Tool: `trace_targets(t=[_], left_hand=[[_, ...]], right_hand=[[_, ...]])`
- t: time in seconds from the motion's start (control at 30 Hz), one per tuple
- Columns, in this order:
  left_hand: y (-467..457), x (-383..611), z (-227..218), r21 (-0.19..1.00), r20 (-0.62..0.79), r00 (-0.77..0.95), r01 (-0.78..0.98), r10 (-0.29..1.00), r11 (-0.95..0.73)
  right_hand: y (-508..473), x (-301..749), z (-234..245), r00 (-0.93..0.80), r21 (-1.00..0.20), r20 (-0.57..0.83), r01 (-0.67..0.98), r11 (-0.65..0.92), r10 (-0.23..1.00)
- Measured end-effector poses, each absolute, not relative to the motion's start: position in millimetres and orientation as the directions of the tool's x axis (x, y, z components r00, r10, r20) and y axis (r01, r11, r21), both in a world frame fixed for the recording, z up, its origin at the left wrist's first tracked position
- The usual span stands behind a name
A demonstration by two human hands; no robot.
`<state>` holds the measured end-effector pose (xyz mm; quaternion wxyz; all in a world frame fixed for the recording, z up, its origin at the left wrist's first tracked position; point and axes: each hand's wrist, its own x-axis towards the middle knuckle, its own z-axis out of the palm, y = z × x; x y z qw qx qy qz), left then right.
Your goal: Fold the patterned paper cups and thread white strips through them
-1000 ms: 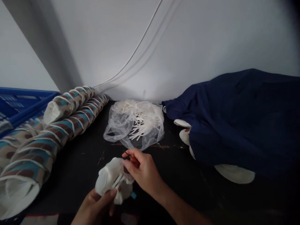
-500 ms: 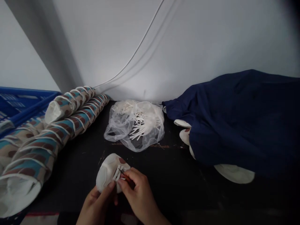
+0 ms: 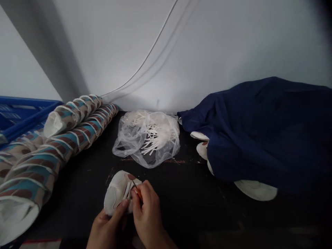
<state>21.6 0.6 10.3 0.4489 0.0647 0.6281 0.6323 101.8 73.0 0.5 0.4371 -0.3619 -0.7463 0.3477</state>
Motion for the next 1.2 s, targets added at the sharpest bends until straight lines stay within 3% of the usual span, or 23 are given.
trace_targets(t=[0.1, 0.23, 0.3, 0.37, 0.43, 0.5, 0.57, 0.63, 0.67, 0.73, 0.8, 0.83, 0.9, 0.97, 1.1, 1.2], left_hand=[[0, 21, 10, 0.811, -0.506, -0.537, -0.562, 0.675, 0.161], [-6, 7, 12, 0.835, -0.509, -0.530, -0.496, 0.678, 0.239], [-9, -3, 17, 0.918, -0.390, -0.483, -0.269, 0.784, 0.290], [-12, -10, 24, 0.971, -0.090, -0.320, 0.180, 0.943, 0.154], [-15, -13, 27, 0.800, 0.160, -0.115, 0.596, 0.980, -0.061], [-18, -14, 25, 0.515, 0.331, -0.020, 0.841, 0.943, -0.163], [-21, -15, 17, 0.275, 0.504, -0.035, 0.954, 0.863, -0.122], [-24, -17, 8, 0.197, 0.625, -0.141, 0.980, 0.768, 0.019], [-25, -19, 4, 0.248, 0.637, -0.231, 0.965, 0.736, 0.088], [-26, -20, 2, 0.532, 0.527, -0.441, 0.838, 0.727, 0.123], [-24, -19, 7, 0.882, 0.214, -0.584, 0.460, 0.783, 0.102], [-23, -17, 12, 0.974, -0.006, -0.604, 0.177, 0.797, 0.141], [-18, -12, 22, 0.922, -0.359, -0.525, -0.326, 0.772, 0.207], [-12, -6, 29, 0.838, -0.450, -0.515, -0.525, 0.729, 0.146], [-4, 4, 23, 0.842, -0.414, -0.583, -0.538, 0.699, 0.050], [-4, 6, 15, 0.879, -0.372, -0.633, -0.475, 0.679, 0.038]], right_hand=[[71, 99, -2, -0.341, -0.811, 0.432, 0.257, 0.525, 0.835], [83, 120, 22, -0.507, -0.838, 0.352, 0.205, 0.507, 0.787], [97, 135, 43, -0.517, -0.864, 0.344, 0.152, 0.479, 0.784], [115, 147, 65, -0.523, -0.878, 0.371, 0.071, 0.473, 0.767], [130, 152, 81, -0.651, -0.902, 0.328, 0.000, 0.432, 0.685], [138, 152, 90, -0.804, -0.915, 0.235, 0.006, 0.404, 0.545], [138, 149, 91, -0.880, -0.866, 0.183, 0.066, 0.495, 0.437], [131, 147, 84, -0.883, -0.754, 0.252, 0.076, 0.653, 0.395], [127, 147, 79, -0.864, -0.692, 0.322, 0.064, 0.719, 0.388], [117, 147, 66, -0.811, -0.579, 0.471, 0.013, 0.815, 0.347], [108, 149, 55, -0.777, -0.450, 0.568, -0.015, 0.893, 0.273], [105, 149, 51, -0.784, -0.393, 0.576, -0.020, 0.919, 0.230], [100, 151, 45, -0.834, -0.338, 0.528, -0.034, 0.941, 0.159], [100, 152, 41, -0.885, -0.422, 0.434, -0.034, 0.906, 0.169], [108, 148, 36, -0.876, -0.829, 0.236, 0.046, 0.558, 0.422], [115, 140, 30, -0.813, -0.935, 0.166, 0.049, 0.350, 0.558]])
